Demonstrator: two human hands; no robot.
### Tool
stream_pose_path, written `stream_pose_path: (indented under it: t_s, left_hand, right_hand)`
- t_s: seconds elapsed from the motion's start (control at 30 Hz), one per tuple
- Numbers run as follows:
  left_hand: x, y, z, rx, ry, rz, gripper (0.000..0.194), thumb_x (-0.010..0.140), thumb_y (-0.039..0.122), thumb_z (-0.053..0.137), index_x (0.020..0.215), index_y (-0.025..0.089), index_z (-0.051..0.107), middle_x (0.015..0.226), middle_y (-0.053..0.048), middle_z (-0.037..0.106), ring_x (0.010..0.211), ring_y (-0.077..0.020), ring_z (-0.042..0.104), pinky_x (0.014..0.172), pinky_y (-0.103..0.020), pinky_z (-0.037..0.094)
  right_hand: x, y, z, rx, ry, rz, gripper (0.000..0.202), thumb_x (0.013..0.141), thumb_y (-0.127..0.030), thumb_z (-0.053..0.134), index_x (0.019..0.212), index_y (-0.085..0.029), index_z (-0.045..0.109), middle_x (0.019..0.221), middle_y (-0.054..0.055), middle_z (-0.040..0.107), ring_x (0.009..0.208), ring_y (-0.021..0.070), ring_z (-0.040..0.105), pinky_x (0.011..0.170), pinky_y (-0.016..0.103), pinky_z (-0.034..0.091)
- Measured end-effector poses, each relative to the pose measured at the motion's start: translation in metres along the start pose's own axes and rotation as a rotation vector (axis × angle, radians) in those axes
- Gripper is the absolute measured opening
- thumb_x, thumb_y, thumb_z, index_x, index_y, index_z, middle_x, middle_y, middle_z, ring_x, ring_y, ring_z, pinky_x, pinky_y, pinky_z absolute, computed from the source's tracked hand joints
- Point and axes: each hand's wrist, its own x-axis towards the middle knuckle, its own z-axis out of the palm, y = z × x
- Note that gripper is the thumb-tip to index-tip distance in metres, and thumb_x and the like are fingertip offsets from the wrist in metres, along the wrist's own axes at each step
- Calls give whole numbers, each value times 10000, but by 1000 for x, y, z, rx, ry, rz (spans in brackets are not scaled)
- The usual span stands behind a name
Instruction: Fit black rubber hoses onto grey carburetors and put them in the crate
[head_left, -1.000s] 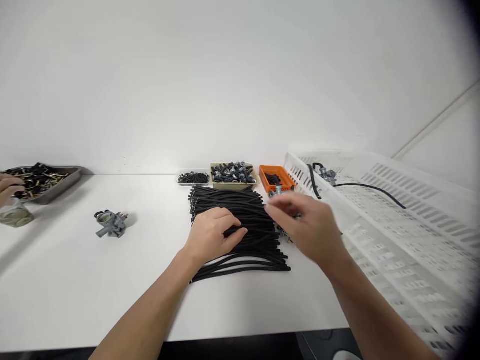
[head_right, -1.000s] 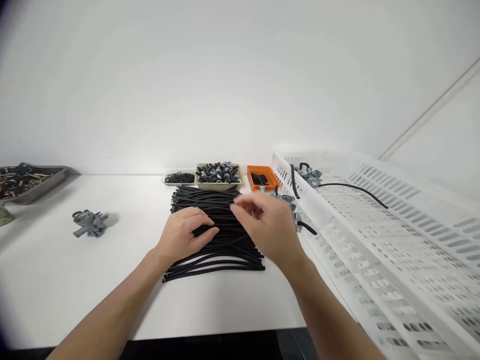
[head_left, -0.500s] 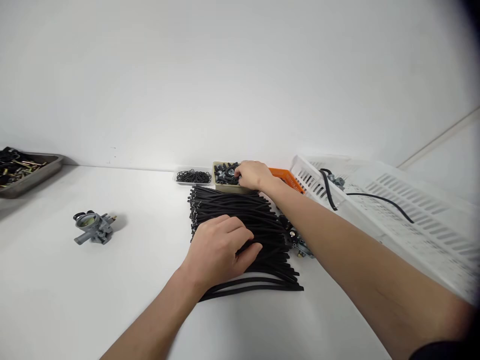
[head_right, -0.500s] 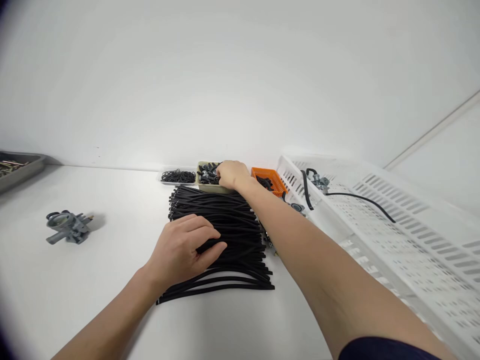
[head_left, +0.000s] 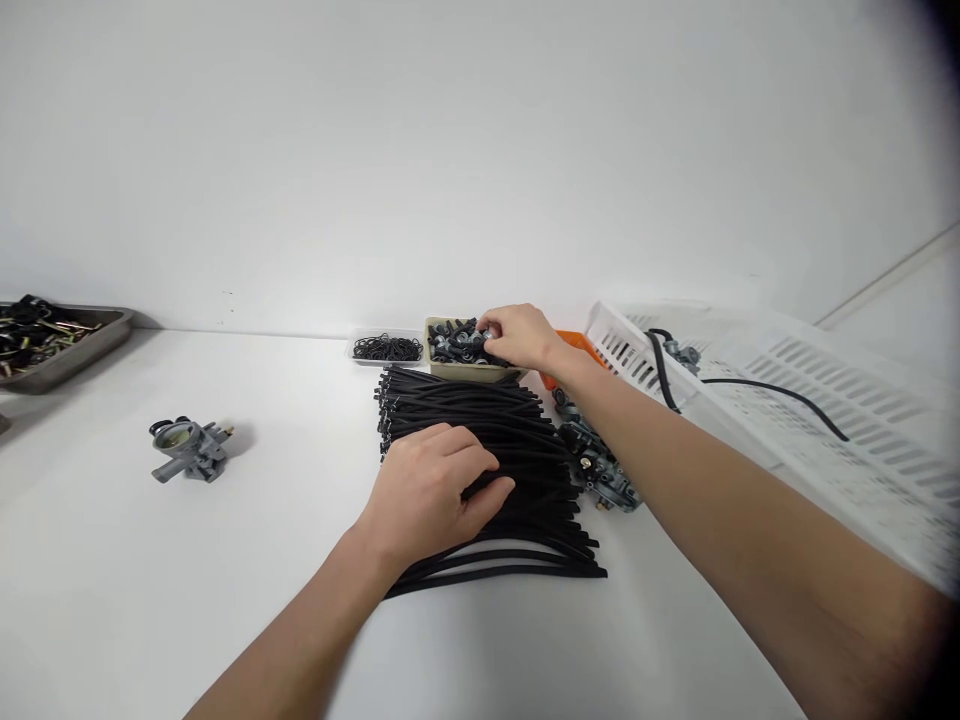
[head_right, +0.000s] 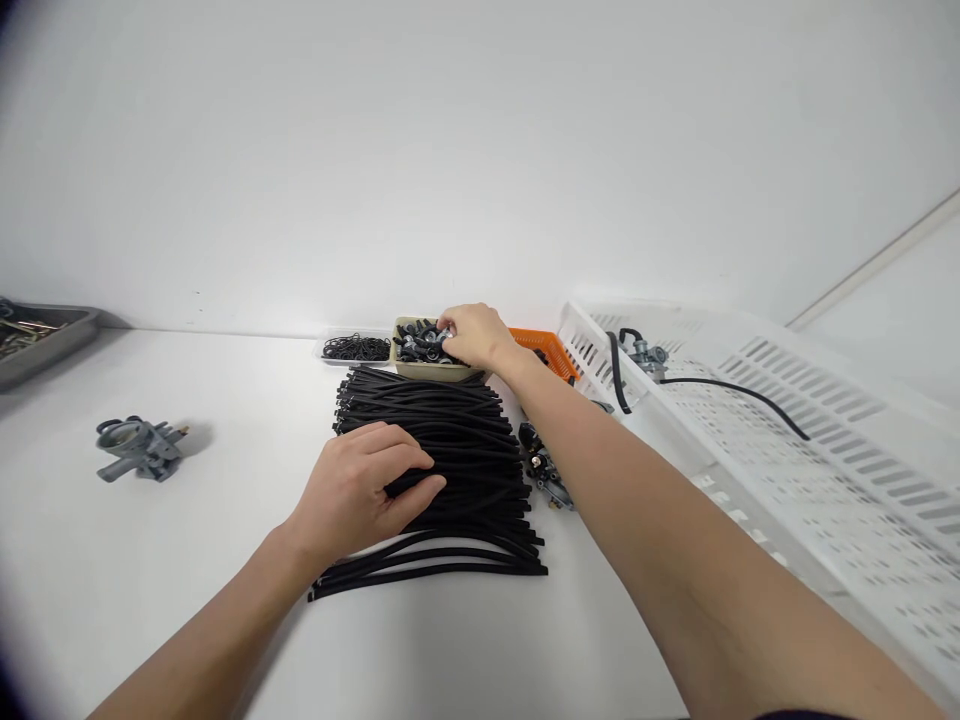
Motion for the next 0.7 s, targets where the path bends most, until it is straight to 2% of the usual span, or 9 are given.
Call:
stream_pose_path:
  t_s: [0.07, 0.17, 0.23, 0.37, 0.47, 0.57, 0.63, 0.7]
  left_hand:
    - [-1, -1, 0, -9, -2, -2, 142, 953, 309, 726, 867, 198, 741, 808, 3, 755, 681, -164, 686, 623, -325, 560]
    - [-1, -3, 1, -13, -1, -12, 137, 957, 310, 725, 878, 200, 744, 827, -4, 770, 711, -169, 713, 654, -320, 572]
    - [0, -4, 1, -5, 18, -11, 142, 957, 314, 726, 874, 201, 745, 834, -9, 778, 722, -170, 725, 665, -317, 577]
    - [4, -5, -11, 53, 76, 31, 163, 952, 319, 729, 842, 199, 742, 815, -10, 780, 715, -167, 726, 625, -310, 560]
    - [-4, -11, -46, 66, 161, -29, 127, 952, 317, 735, 904, 201, 753, 864, -15, 797, 785, -158, 740, 700, -300, 584]
    - [-34, -25, -101, 145, 334, -279, 142, 927, 341, 759, 984, 211, 763, 940, -27, 806, 876, -163, 747, 810, -318, 596]
    - [-64, -40, -138, 256, 476, -606, 244, 879, 392, 782, 1046, 216, 759, 1040, -47, 803, 951, -193, 748, 847, -344, 589]
    - [-92, -58, -167, 332, 530, -932, 471, 823, 455, 802, 1219, 218, 708, 1199, -80, 772, 1085, -236, 734, 891, -368, 577]
  right_hand:
    - [-6, -3, -10, 285, 69, 84, 367, 859, -67, 578, 1162, -155, 764, 881, 61, 755, 819, 200, 708, 808, 339, 575]
    - [-22, -17, -27, 1062, 192, 239, 278, 807, -34, 624, 1033, -148, 739, 782, 41, 701, 743, 177, 712, 777, 335, 619]
    - [-38, -30, -37, 1430, 210, 249, 270, 734, -2, 693, 944, -169, 722, 767, 23, 682, 739, 160, 711, 769, 309, 629]
    - [-82, -54, -41, 1672, 189, 181, 284, 631, 14, 798, 819, -182, 714, 802, -19, 646, 710, 92, 650, 670, 193, 591]
    - [-117, -64, -31, 1761, 143, 245, 273, 632, -82, 878, 797, -207, 700, 813, -37, 620, 714, 87, 632, 636, 177, 581]
    - [-151, -68, -16, 1751, 34, 358, 276, 659, -240, 927, 841, -255, 719, 786, -26, 615, 716, 132, 635, 633, 238, 596]
    - [-170, -70, -6, 1735, -7, 404, 276, 673, -338, 933, 856, -279, 735, 762, -7, 626, 712, 169, 636, 614, 286, 589]
    - [-186, -75, 2, 1732, -26, 425, 290, 673, -407, 940, 860, -284, 755, 765, 13, 651, 709, 192, 641, 597, 315, 578]
